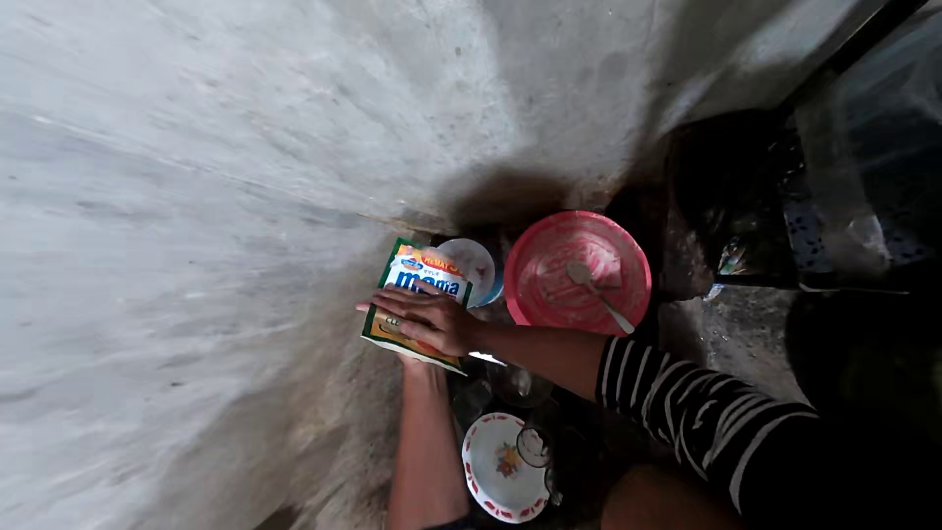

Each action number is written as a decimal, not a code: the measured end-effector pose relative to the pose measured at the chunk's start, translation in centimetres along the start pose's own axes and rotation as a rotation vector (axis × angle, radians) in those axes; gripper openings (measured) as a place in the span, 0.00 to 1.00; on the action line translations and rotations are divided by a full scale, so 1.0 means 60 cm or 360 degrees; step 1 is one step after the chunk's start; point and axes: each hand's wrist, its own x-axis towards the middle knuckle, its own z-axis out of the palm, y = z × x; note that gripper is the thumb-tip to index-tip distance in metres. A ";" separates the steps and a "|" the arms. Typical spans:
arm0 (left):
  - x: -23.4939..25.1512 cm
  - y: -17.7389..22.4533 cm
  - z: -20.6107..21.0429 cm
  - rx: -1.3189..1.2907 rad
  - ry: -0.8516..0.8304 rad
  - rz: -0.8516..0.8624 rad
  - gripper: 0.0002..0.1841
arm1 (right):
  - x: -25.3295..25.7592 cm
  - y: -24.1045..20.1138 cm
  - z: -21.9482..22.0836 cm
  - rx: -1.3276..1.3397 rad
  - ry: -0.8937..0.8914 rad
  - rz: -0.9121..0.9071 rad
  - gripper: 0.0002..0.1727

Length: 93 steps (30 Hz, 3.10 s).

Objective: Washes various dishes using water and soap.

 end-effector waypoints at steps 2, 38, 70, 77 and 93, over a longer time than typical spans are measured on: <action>0.060 -0.019 -0.058 -0.0223 -0.0623 0.0078 0.42 | 0.000 0.022 0.007 0.0020 -0.0052 0.0037 0.27; 0.059 -0.019 -0.073 0.1714 -0.0089 0.0450 0.25 | 0.060 0.067 0.021 -0.0107 0.0572 0.0884 0.25; -0.627 0.260 -0.962 0.2435 0.2142 0.0556 0.19 | 0.011 0.047 -0.073 -0.1569 -0.1287 0.0780 0.22; -0.538 0.238 -1.080 0.2476 0.1635 -0.0258 0.29 | 0.061 0.107 -0.074 -0.1767 -0.1494 0.0796 0.34; -0.514 0.351 -0.776 0.3055 0.1519 0.0109 0.32 | 0.043 0.201 -0.012 -0.1974 -0.1565 0.0957 0.27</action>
